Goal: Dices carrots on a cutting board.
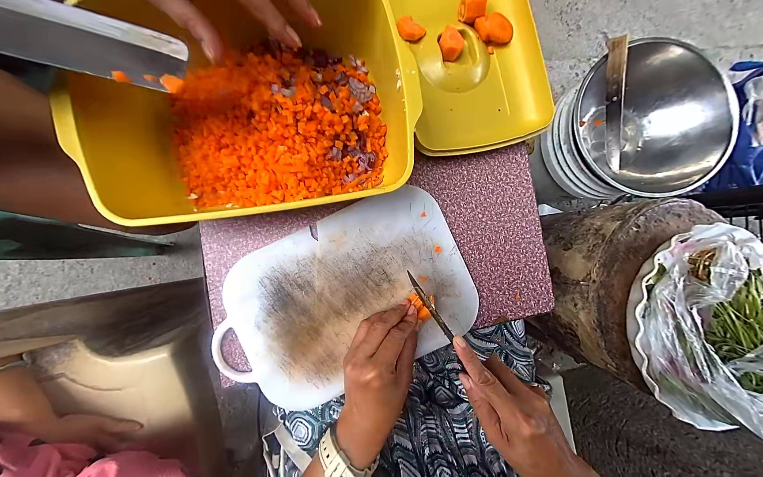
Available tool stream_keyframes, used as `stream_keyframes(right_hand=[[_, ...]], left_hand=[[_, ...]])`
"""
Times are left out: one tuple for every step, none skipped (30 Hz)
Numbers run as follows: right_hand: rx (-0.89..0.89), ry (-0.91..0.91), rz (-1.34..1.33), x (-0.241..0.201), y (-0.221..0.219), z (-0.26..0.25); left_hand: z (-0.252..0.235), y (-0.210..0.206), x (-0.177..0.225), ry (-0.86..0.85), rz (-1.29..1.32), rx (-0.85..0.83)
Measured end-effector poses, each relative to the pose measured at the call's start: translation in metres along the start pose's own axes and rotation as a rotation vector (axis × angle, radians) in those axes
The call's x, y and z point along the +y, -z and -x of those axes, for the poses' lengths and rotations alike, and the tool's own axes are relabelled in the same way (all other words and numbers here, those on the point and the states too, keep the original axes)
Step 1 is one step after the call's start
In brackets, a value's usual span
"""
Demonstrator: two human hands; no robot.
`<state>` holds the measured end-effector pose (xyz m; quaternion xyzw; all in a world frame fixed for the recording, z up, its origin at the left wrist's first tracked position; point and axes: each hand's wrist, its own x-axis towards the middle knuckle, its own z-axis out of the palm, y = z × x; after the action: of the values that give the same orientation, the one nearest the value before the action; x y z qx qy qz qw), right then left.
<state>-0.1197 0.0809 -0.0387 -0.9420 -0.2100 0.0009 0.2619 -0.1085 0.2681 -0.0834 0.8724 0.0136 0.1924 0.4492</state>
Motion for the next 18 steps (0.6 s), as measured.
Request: stream_keyframes(right_hand=[[-0.005,-0.001,0.003,0.001,0.0,0.002],[-0.01,-0.003,0.004,0.001,0.001,0.004],[-0.011,-0.003,0.007,0.002,0.001,0.005],[-0.009,-0.004,0.007,0.002,0.001,0.006],[-0.003,-0.005,0.004,0.001,0.002,0.007],[0.0,-0.008,0.001,0.0,0.003,0.008],[0.0,-0.01,-0.002,-0.001,0.004,0.008],[-0.007,-0.014,-0.003,-0.001,0.005,0.008],[-0.015,-0.018,0.001,0.0,0.004,0.009],[-0.021,-0.02,0.006,0.001,0.003,0.01],[-0.025,-0.021,0.011,0.002,0.002,0.01],[-0.031,-0.022,0.013,0.003,0.002,0.01],[-0.039,-0.022,0.013,0.003,0.001,0.009],[-0.046,-0.019,0.008,0.004,-0.002,0.009],[-0.052,-0.014,0.001,0.005,-0.005,0.007],[-0.054,-0.007,-0.002,0.006,-0.008,0.004],[-0.051,0.002,-0.007,0.007,-0.013,0.001],[-0.047,0.008,-0.013,0.007,-0.017,-0.002]], left_hand=[[0.0,0.0,0.0,0.0,-0.001,0.002],[0.0,-0.001,0.0,0.001,-0.004,0.003],[0.0,-0.001,0.001,0.001,-0.007,0.004],[0.0,-0.001,0.001,0.001,-0.007,0.003],[0.0,-0.001,0.001,0.0,-0.003,0.0],[-0.001,-0.001,0.0,-0.002,-0.001,-0.001],[-0.001,-0.001,0.0,-0.003,-0.001,-0.001],[-0.001,-0.001,0.0,-0.001,0.0,0.0],[-0.002,-0.001,0.0,0.0,-0.001,0.002],[-0.002,-0.001,0.0,0.0,-0.003,0.004],[-0.002,-0.002,0.0,-0.001,-0.002,0.007],[-0.003,-0.002,0.0,0.001,0.001,0.008],[-0.003,-0.002,0.0,0.004,0.003,0.005],[-0.002,-0.001,0.0,0.006,0.004,0.004],[-0.003,-0.001,0.0,0.008,0.004,0.003],[-0.002,-0.001,0.0,0.008,0.006,0.004],[-0.003,-0.001,0.0,0.008,0.006,0.005],[-0.003,-0.001,0.0,0.009,0.006,0.003]])
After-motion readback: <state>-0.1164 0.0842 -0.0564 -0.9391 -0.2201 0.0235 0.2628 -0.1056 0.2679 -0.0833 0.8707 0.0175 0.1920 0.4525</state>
